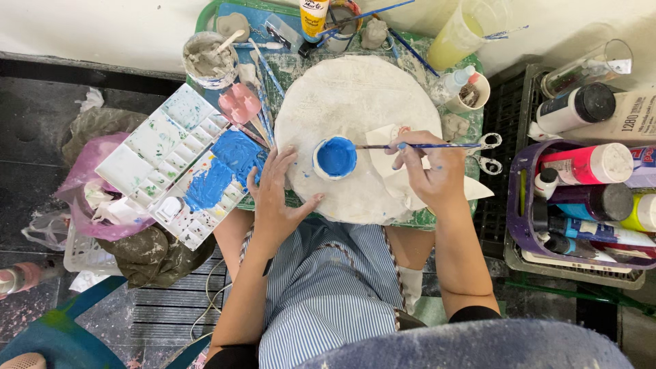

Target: The person paints the inside of a small blue ceramic cup using a paintbrush. They dip the brush into a palette of blue paint and apply it to the interior of the cup.

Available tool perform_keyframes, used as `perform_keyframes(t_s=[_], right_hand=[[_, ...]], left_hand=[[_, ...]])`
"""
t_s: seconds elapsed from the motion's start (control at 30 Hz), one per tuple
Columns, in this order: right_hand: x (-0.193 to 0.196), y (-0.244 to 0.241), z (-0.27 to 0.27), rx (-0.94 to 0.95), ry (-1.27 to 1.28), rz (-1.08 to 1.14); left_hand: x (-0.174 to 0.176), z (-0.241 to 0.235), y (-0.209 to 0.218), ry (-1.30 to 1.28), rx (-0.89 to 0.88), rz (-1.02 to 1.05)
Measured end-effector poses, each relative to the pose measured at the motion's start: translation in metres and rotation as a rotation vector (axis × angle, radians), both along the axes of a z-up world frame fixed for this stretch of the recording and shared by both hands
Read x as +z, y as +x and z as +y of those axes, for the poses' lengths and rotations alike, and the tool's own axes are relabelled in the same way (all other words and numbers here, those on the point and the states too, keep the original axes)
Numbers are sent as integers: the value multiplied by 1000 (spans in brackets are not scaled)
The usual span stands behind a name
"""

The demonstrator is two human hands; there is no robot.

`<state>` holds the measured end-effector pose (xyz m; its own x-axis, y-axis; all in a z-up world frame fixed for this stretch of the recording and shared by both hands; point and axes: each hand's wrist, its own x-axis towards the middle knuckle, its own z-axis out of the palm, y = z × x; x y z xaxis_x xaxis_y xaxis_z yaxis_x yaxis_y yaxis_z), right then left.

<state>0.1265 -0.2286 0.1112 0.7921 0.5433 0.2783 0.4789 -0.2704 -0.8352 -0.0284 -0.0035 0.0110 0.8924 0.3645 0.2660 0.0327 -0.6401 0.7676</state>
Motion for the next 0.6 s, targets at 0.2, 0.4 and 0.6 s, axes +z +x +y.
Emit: perform_keyframes(t_s=[0.2,0.4,0.6], right_hand=[[-2,2,8,33,-94,-138],[-5,7,4,-4,23,-144],[-6,10,5,9,-19,-158]], left_hand=[[-1,-1,0,4,1,0],[3,0,1,4,1,-8],[5,-1,1,-5,2,-12]])
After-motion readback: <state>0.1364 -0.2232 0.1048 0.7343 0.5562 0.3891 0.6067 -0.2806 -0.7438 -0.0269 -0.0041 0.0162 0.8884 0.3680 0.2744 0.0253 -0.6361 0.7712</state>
